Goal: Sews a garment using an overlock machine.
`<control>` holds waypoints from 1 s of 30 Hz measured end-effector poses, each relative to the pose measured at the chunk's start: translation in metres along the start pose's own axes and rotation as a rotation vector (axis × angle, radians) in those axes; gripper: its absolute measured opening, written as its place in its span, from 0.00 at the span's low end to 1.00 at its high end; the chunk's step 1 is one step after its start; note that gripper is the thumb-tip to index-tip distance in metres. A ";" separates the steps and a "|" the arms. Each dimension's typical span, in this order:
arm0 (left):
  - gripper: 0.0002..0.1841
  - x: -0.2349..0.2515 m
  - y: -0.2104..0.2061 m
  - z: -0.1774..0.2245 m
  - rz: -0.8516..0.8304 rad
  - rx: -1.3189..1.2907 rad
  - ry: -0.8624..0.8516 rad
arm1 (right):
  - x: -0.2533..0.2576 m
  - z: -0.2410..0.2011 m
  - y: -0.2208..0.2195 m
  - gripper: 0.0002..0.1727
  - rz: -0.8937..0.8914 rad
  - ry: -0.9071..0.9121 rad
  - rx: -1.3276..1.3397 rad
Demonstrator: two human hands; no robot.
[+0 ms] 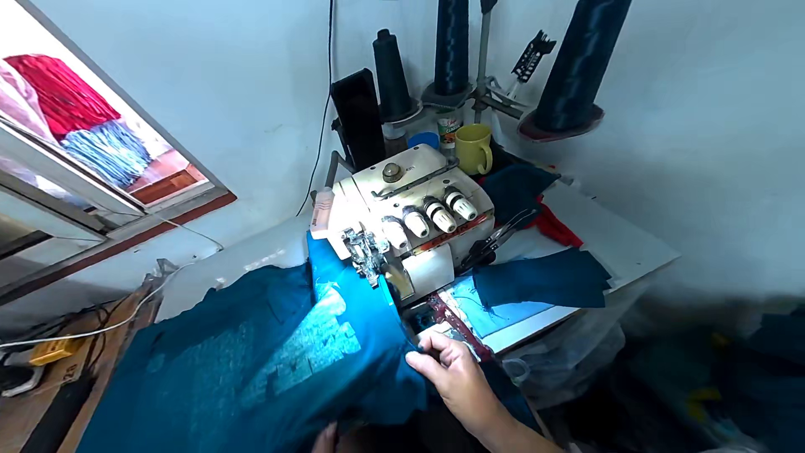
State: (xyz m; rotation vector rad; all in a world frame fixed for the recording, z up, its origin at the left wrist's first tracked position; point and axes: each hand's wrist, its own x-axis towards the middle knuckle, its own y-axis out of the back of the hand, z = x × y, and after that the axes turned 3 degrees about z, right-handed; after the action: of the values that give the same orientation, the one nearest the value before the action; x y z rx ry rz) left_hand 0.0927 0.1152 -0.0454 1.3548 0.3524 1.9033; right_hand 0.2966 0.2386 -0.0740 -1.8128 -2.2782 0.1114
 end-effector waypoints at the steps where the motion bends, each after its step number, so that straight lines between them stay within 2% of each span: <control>1: 0.21 0.012 -0.002 -0.002 0.008 0.041 0.000 | 0.006 0.000 -0.004 0.08 0.018 0.014 -0.023; 5: 0.26 0.059 -0.014 -0.026 0.055 0.148 0.000 | 0.033 -0.001 -0.018 0.09 0.074 0.076 -0.041; 9: 0.26 0.115 -0.031 -0.052 0.063 0.178 -0.065 | 0.052 -0.009 -0.029 0.09 0.132 0.082 -0.058; 12: 0.26 0.146 -0.040 -0.088 -0.162 0.059 -0.044 | 0.054 -0.012 -0.034 0.12 0.168 0.079 -0.088; 14: 0.22 0.158 -0.038 -0.102 -0.356 0.011 0.091 | 0.052 -0.010 -0.034 0.12 0.177 0.062 -0.113; 15: 0.21 0.160 -0.036 -0.104 -0.373 0.031 0.148 | 0.051 -0.009 -0.034 0.12 0.179 0.047 -0.120; 18: 0.18 0.148 -0.018 -0.072 -0.223 0.161 0.240 | 0.046 -0.005 -0.029 0.10 0.182 0.024 -0.111; 20: 0.16 0.125 -0.016 -0.038 -0.078 0.159 0.185 | 0.041 -0.002 -0.026 0.08 0.182 0.016 -0.095; 21: 0.15 0.112 -0.019 -0.020 -0.071 0.078 0.183 | 0.039 -0.003 -0.025 0.07 0.177 0.009 -0.084; 23: 0.13 0.086 -0.035 0.006 -0.184 -0.205 0.270 | 0.037 -0.006 -0.023 0.04 0.161 -0.016 -0.057; 26: 0.10 0.064 -0.067 0.025 -0.313 -0.616 0.593 | 0.035 -0.010 -0.021 0.06 0.128 -0.075 -0.019; 28: 0.06 0.062 -0.080 0.030 -0.293 -0.906 0.877 | 0.034 -0.010 -0.019 0.07 0.102 -0.101 0.010; 29: 0.05 0.060 -0.084 0.031 -0.234 -1.014 0.970 | 0.033 -0.011 -0.018 0.06 0.092 -0.106 0.017; 30: 0.04 0.058 -0.088 0.033 -0.146 -1.069 0.991 | 0.032 -0.011 -0.016 0.05 0.091 -0.104 0.020</control>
State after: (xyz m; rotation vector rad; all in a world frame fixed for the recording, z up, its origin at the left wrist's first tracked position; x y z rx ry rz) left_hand 0.1504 0.2094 -0.0455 -0.3282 -0.1290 1.9974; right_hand 0.2768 0.2649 -0.0560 -1.9428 -2.2539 0.2490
